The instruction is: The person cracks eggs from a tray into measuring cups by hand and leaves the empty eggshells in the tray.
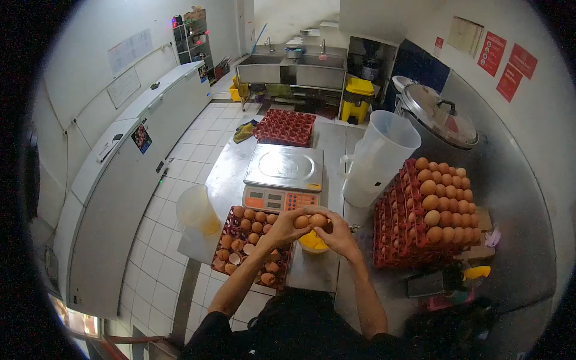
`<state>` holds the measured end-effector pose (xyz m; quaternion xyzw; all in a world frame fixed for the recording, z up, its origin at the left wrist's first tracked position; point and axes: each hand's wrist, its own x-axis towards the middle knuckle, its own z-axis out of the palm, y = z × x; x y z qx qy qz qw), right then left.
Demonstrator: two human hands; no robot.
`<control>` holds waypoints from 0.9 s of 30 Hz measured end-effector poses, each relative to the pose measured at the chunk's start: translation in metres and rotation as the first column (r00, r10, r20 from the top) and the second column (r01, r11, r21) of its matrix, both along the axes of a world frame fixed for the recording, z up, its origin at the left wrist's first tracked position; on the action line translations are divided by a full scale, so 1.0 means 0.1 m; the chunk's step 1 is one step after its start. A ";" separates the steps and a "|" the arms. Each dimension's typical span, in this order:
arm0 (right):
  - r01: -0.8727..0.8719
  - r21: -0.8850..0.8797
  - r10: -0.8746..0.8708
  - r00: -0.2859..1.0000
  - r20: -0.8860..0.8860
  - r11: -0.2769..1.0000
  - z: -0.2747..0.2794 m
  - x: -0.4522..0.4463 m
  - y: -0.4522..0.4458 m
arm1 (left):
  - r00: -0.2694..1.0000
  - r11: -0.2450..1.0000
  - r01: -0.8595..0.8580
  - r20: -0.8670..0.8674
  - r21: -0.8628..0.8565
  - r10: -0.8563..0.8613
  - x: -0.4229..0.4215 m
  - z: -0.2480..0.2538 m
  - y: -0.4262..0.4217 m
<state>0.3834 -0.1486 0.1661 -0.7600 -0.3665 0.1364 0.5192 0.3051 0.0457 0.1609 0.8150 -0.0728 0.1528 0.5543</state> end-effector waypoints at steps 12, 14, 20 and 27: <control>0.122 -0.004 -0.118 0.967 0.227 0.992 -0.19 0.04 0.06 | 0.997 0.986 0.014 0.073 0.166 -0.027 0.10 -0.09 0.12; 0.109 -0.011 -0.105 0.973 0.208 0.994 -0.16 0.04 0.05 | 0.998 0.980 0.014 0.059 0.201 -0.027 0.12 -0.11 0.15; 0.069 -0.029 -0.052 0.915 0.401 0.997 -0.04 0.04 0.07 | 0.997 0.978 -0.030 0.078 0.207 0.014 0.08 -0.08 0.18; -0.087 -0.004 0.086 0.974 0.210 0.996 0.04 -0.25 0.57 | 0.980 0.969 -0.189 0.092 0.157 0.176 -0.41 -0.14 0.45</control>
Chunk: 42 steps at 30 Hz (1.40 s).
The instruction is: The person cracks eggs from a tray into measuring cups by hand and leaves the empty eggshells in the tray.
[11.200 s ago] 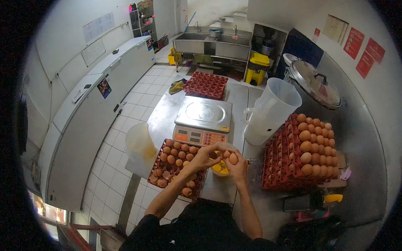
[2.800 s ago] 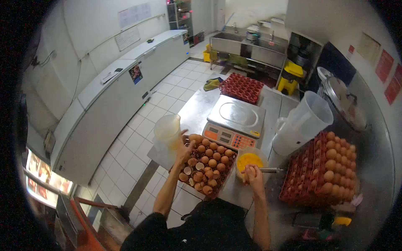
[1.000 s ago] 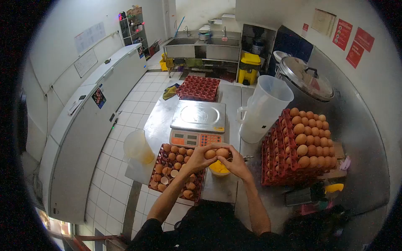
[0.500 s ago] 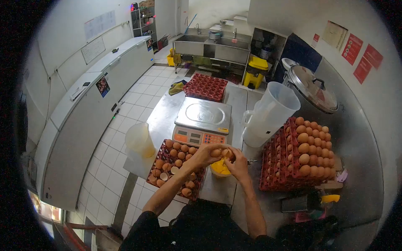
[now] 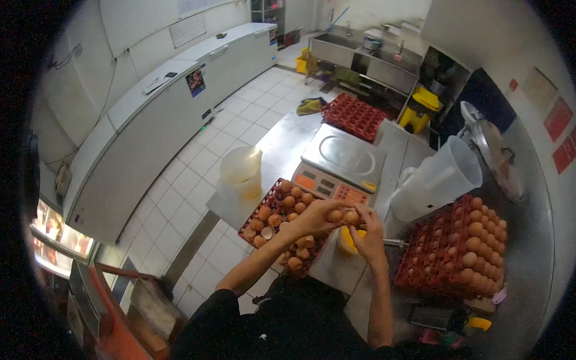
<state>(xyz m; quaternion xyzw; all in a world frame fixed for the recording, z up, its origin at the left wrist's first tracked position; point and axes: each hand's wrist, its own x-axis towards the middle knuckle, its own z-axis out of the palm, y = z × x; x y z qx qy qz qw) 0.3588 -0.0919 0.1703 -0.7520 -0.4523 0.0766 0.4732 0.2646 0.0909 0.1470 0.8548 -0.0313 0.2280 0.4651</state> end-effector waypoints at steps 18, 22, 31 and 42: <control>-0.289 -0.707 0.669 0.660 0.341 0.645 -1.33 -0.29 1.71 | 0.822 0.845 -0.524 -0.199 0.106 0.534 -1.20 -1.21 1.45; -0.350 -0.693 0.704 0.633 0.322 0.631 -1.41 -0.21 1.84 | 0.718 0.741 -0.644 -0.185 0.190 0.671 -1.11 -0.98 1.33; -0.525 -0.557 0.736 0.625 0.260 0.643 -1.44 -0.10 1.77 | 0.719 0.702 -0.694 -0.184 -0.160 0.670 -1.01 -1.02 1.22; 0.139 0.433 0.412 0.161 -0.897 0.890 -0.82 -0.28 0.99 | 0.636 0.661 -0.566 0.249 -0.493 0.730 -0.57 -0.22 -0.05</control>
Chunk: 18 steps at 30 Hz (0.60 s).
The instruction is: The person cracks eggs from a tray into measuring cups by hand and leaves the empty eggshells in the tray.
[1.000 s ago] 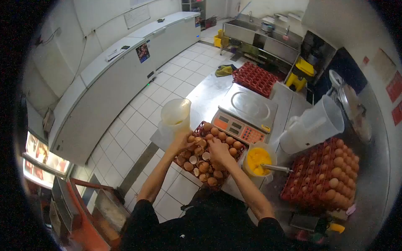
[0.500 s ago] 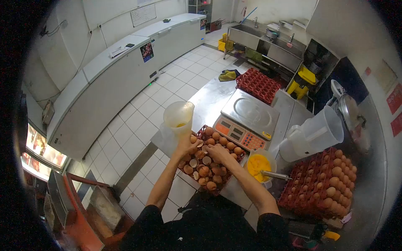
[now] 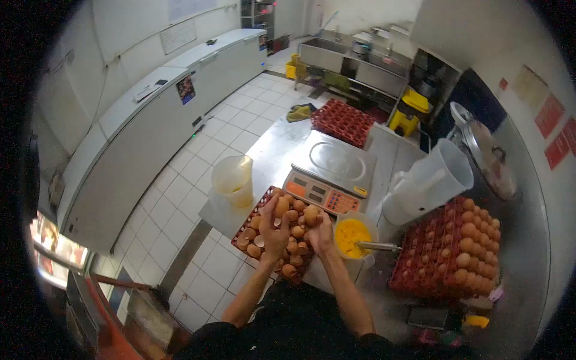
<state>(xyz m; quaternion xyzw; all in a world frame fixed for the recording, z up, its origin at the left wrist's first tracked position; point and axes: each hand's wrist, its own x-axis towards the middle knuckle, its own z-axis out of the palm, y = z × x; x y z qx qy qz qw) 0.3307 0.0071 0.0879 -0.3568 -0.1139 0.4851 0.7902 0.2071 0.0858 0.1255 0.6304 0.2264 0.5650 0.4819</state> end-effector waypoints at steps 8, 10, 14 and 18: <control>0.288 -0.080 -0.294 0.953 -0.071 0.954 0.44 -0.06 -0.56 | 0.989 0.973 0.069 -0.142 0.221 -0.038 0.52 0.06 -0.58; 0.324 -0.034 -0.325 0.945 -0.042 0.945 -0.10 0.17 -0.72 | 0.963 0.952 0.211 -0.214 0.221 -0.164 0.58 0.05 -0.65; 0.411 -0.035 -0.412 0.908 -0.071 0.911 0.26 0.18 -0.84 | 0.953 0.944 0.290 -0.132 0.157 -0.271 0.73 0.04 -0.74; 0.299 0.001 -0.299 0.954 -0.030 0.954 0.25 0.37 -1.07 | 0.863 0.887 0.459 -0.208 -0.056 -0.460 0.85 -0.10 -0.64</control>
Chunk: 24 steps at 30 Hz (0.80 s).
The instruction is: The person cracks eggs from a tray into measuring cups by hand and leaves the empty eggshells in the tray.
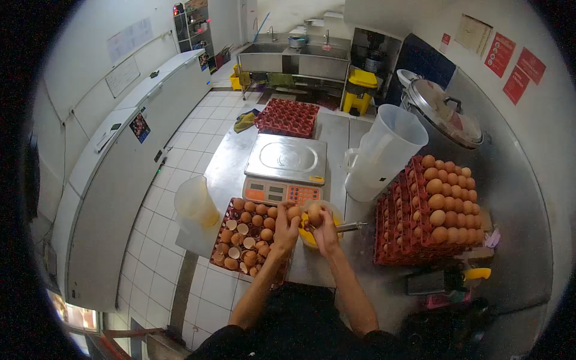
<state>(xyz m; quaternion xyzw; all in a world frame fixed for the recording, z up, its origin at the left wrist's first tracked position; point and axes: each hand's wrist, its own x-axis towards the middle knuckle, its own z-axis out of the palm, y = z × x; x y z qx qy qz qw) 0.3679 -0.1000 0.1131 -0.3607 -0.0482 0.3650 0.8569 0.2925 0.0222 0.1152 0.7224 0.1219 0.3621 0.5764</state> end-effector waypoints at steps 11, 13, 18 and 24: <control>-0.038 -0.609 0.413 0.768 0.490 0.793 0.48 0.26 -0.38 | 0.835 0.843 0.532 -0.219 0.083 -0.505 0.17 0.33 0.35; 0.039 -0.611 0.407 0.712 0.572 0.791 0.41 0.31 -0.38 | 0.822 0.832 0.550 -0.227 0.077 -0.522 0.20 0.32 0.35; 0.239 -0.659 0.457 0.553 0.696 0.714 0.41 0.31 -0.36 | 0.862 0.836 0.501 -0.207 0.223 -0.462 0.28 0.21 0.35; 0.338 -0.618 0.434 0.480 0.762 0.710 0.58 0.20 -0.37 | 0.881 0.855 0.472 -0.154 0.212 -0.448 0.27 0.23 0.34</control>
